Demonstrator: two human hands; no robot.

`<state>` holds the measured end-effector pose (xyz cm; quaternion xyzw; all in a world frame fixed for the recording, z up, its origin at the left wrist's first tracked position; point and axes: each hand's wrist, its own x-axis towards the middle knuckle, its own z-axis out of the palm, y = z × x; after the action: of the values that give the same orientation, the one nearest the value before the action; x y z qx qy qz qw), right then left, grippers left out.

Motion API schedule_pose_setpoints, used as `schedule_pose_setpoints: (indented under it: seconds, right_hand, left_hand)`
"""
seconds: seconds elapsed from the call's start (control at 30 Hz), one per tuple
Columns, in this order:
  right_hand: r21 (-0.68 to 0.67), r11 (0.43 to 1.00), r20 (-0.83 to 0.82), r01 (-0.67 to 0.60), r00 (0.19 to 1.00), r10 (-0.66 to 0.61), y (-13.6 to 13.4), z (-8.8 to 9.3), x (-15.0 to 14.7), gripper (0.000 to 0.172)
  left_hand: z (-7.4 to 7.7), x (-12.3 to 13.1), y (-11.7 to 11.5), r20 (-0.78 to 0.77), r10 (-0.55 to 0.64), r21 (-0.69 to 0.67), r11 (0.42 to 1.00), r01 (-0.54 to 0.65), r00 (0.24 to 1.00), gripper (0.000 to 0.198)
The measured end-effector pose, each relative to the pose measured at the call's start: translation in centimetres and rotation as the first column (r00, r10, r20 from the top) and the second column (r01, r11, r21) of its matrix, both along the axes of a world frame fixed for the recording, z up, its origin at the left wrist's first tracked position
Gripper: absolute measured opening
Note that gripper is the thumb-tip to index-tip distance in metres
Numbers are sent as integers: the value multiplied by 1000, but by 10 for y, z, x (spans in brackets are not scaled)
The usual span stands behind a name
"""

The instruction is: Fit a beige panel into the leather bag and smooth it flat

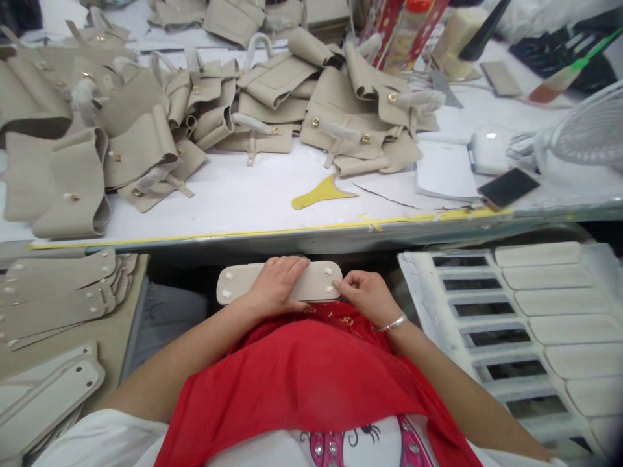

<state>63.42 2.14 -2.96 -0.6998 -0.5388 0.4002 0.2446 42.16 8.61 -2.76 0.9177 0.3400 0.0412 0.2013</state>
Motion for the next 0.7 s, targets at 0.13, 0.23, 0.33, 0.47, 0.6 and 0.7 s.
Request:
schedule_pose_setpoints:
  seconds: [0.13,0.23,0.33,0.47,0.6,0.7]
  right_hand:
    - [3,1000,-5,2,1000,-2,-1,3,0,32]
    - [20,1000,-26,-2,1000,2,-1,3,1,32]
    - [33,999,-67,-6,998,8,-2,1,2,32]
    - [5,1000,-107,-9,994,9,-1,-2,4,31]
    - [-45,999,-143,-2,990,-5,1,0,3,30]
    - [-60,998,-136,-3,991,-6,3,2,3,30]
  left_hand:
    - [-1,0,0,38,-35,25,999,34,999,84]
    - [-2,1,1,51,-48,46,998,46,997,83]
    - [-2,1,1,54,-34,53,998,31,998,82]
    - [-4,0,3,58,-32,48,998,29,998,80]
    - [-6,-1,4,45,-49,51,998,47,998,80]
    - [-6,-1,5,29,-56,64,996,54,998,79]
